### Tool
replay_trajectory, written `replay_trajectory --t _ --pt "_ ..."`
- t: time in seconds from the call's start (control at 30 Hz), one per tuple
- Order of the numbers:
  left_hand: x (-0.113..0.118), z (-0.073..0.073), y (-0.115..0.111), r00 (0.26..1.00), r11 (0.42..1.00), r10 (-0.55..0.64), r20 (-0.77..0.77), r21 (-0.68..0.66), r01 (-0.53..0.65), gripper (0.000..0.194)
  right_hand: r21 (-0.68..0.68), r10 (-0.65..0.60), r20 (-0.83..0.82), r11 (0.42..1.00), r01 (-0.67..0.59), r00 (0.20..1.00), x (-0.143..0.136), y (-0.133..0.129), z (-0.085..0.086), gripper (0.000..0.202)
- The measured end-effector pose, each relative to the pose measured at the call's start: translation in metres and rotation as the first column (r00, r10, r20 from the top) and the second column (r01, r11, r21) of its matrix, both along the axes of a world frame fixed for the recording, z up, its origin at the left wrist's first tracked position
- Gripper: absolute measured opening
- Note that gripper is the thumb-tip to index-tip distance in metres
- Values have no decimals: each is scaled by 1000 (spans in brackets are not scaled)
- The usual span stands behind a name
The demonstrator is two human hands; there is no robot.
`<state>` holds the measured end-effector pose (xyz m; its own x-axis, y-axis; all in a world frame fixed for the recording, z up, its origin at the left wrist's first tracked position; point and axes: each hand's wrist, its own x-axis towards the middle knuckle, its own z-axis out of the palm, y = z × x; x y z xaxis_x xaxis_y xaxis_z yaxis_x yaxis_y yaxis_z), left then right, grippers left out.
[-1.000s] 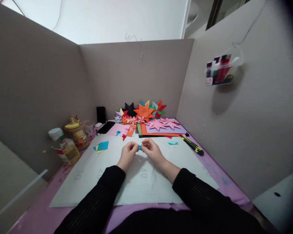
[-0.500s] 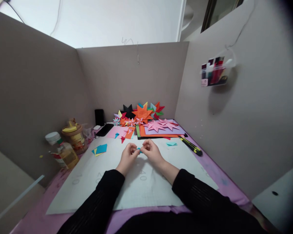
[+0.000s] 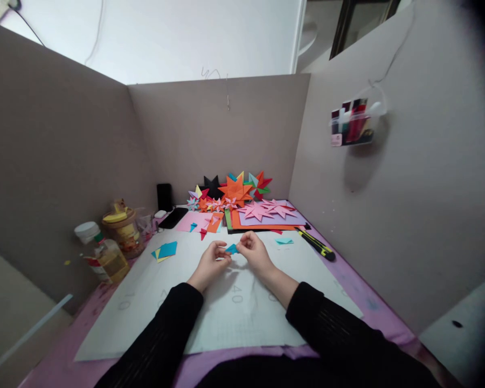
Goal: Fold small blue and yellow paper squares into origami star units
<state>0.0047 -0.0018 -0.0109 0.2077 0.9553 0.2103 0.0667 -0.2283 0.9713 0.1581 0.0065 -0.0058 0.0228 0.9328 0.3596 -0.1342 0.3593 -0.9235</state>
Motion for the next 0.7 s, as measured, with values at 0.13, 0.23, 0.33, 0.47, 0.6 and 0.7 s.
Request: replay_trajectory --t 0.13,0.23,0.33,0.47,0.6,0.7 --pt "-2 6 -1 999 998 33 -43 57 -30 25 48 25 122 998 -31 992 1 -3 0 13" --pt "-3 8 -2 994 997 72 -78 42 -69 23 24 70 167 997 -75 984 0 -4 -2 11" --pt "-3 9 -3 994 995 86 -67 53 -83 23 -28 120 159 993 -117 980 -1 -5 -3 15" --pt "-3 12 -6 995 994 81 -57 76 -77 22 -29 130 188 992 -126 974 -1 -6 -3 16" --pt "-4 15 -7 993 994 89 -74 66 -84 21 -19 101 213 995 -100 972 1 -5 -4 14" --pt "-4 12 -5 993 993 98 -71 73 -93 24 -4 51 233 999 -52 971 3 -5 -2 14"
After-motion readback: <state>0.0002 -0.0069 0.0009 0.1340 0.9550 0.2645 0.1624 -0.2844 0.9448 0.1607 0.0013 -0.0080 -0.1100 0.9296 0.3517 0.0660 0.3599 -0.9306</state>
